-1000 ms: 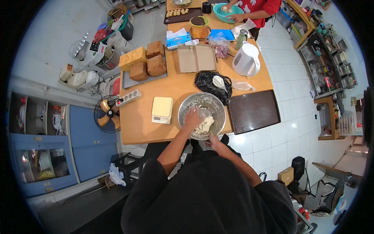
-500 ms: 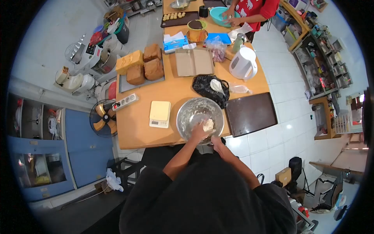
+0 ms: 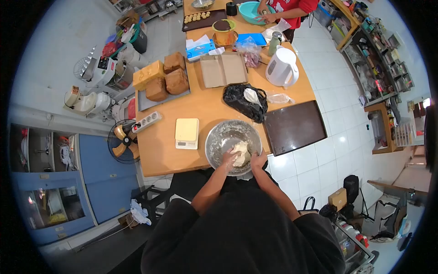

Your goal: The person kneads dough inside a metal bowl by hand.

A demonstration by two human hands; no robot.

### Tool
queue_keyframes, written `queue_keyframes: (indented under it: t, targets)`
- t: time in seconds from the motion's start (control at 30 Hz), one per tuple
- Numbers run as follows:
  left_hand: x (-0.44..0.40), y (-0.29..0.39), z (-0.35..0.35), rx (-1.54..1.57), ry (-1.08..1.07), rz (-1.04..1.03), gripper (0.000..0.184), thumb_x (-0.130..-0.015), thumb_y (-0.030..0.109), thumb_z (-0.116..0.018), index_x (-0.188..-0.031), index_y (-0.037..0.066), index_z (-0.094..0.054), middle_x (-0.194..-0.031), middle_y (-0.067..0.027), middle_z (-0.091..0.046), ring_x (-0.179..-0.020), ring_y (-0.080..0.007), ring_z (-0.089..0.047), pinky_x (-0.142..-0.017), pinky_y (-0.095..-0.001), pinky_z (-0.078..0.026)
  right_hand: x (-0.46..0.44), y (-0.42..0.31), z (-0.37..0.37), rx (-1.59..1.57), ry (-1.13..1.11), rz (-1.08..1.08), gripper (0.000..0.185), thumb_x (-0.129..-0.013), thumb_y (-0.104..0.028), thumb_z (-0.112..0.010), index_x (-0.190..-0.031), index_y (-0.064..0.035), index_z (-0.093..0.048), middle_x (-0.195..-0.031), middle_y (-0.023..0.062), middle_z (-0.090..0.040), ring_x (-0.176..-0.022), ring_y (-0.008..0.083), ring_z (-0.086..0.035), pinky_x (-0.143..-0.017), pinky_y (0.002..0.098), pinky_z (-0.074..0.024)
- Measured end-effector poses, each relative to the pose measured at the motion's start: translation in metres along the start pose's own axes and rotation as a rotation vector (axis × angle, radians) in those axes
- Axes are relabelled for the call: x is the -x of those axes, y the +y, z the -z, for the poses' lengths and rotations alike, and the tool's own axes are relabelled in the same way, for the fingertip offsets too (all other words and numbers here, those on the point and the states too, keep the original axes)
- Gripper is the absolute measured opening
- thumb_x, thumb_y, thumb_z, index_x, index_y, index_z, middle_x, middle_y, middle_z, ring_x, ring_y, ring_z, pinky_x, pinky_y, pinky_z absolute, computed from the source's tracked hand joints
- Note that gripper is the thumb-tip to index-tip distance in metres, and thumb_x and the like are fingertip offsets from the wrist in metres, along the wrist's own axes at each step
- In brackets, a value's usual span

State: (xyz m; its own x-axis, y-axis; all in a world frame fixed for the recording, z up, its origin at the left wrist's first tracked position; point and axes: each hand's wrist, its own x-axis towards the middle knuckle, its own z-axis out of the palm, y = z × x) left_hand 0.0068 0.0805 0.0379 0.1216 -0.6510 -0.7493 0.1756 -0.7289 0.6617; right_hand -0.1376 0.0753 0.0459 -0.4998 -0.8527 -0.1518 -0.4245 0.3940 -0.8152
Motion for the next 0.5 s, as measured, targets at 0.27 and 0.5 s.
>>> queue_keyframes:
  t: [0.27, 0.5]
  targets:
    - [0.049, 0.008, 0.013, 0.256, -0.089, 0.032, 0.055, -0.081, 0.011, -0.075, -0.128, -0.002, -0.051, -0.099, -0.0082, -0.066, -0.082, -0.0175, -0.066, -0.065, -0.0321, -0.055, 0.002, -0.014, -0.012, 0.055, -0.029, 0.042, 0.037, -0.074, 0.000, -0.059, -0.111, 0.0004, -0.062, -0.088, 0.0299, -0.065, -0.088, 0.0467, -0.063, -0.077, 0.0493, -0.0499]
    - [0.108, 0.054, 0.007, 0.093, -0.007, 0.002, 0.045, -0.082, 0.010, -0.074, -0.122, -0.002, -0.058, -0.090, -0.0072, -0.067, -0.075, -0.0128, -0.064, -0.060, -0.0279, -0.052, 0.006, -0.028, -0.008, 0.150, -0.109, 0.033, 0.044, -0.077, 0.000, -0.058, -0.120, -0.0005, -0.057, -0.088, 0.0303, -0.064, -0.085, 0.0470, -0.063, -0.076, 0.0527, -0.0482]
